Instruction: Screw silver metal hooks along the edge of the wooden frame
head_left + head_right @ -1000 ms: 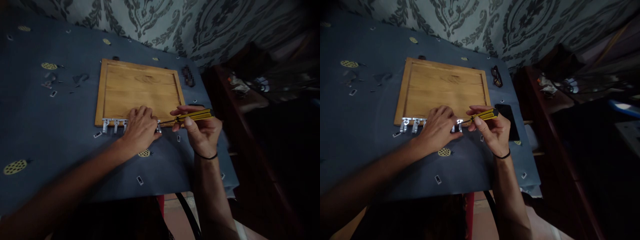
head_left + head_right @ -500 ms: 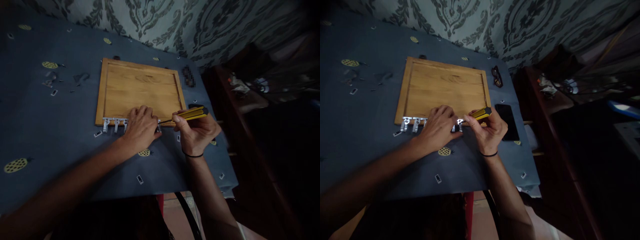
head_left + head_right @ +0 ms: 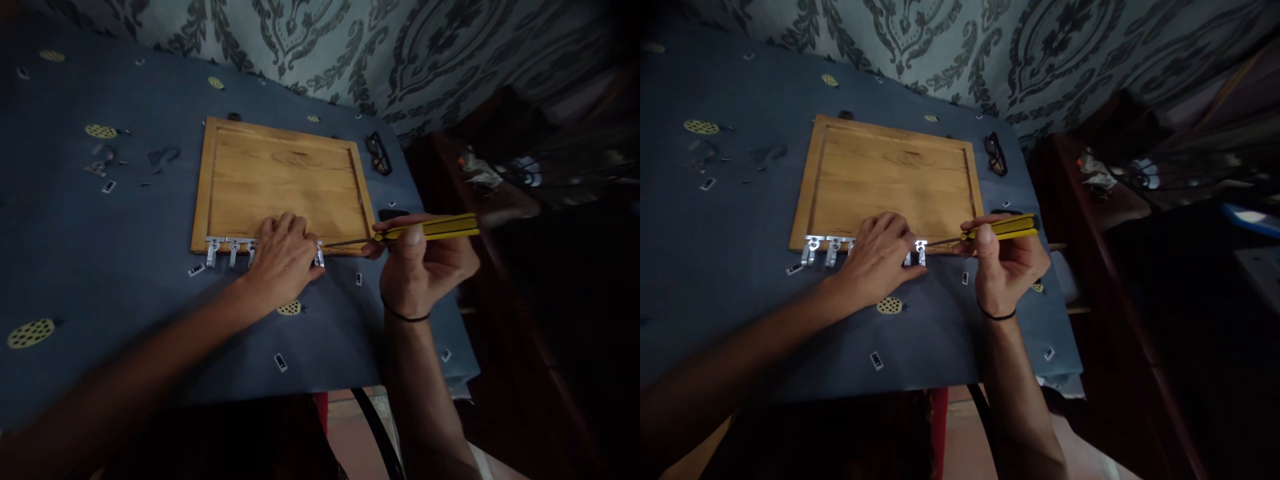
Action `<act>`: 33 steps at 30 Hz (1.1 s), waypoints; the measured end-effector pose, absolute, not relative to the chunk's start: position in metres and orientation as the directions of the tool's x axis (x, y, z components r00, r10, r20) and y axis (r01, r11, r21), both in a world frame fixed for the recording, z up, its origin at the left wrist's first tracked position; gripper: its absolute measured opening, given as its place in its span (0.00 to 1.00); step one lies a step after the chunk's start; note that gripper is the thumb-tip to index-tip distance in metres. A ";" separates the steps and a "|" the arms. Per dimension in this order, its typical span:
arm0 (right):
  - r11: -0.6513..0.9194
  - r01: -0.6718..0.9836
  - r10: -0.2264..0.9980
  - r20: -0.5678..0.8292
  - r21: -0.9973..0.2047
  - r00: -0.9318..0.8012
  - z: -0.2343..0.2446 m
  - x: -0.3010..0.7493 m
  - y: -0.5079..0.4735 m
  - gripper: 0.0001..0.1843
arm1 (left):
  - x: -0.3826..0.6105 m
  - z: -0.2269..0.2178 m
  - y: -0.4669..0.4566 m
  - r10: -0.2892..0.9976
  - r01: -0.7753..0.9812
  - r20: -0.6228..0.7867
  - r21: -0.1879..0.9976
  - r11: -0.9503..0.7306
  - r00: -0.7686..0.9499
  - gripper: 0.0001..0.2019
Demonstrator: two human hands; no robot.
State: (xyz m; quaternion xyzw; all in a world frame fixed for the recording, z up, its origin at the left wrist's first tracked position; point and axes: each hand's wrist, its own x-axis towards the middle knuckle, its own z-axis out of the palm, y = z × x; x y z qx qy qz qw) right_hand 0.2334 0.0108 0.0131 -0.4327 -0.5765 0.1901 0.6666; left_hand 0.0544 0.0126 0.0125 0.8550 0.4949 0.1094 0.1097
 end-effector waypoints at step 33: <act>0.462 0.321 0.886 0.447 -0.827 -0.123 0.029 0.252 0.012 0.13 | 0.054 0.011 0.013 0.858 0.815 0.128 0.272 -0.512 0.497 0.17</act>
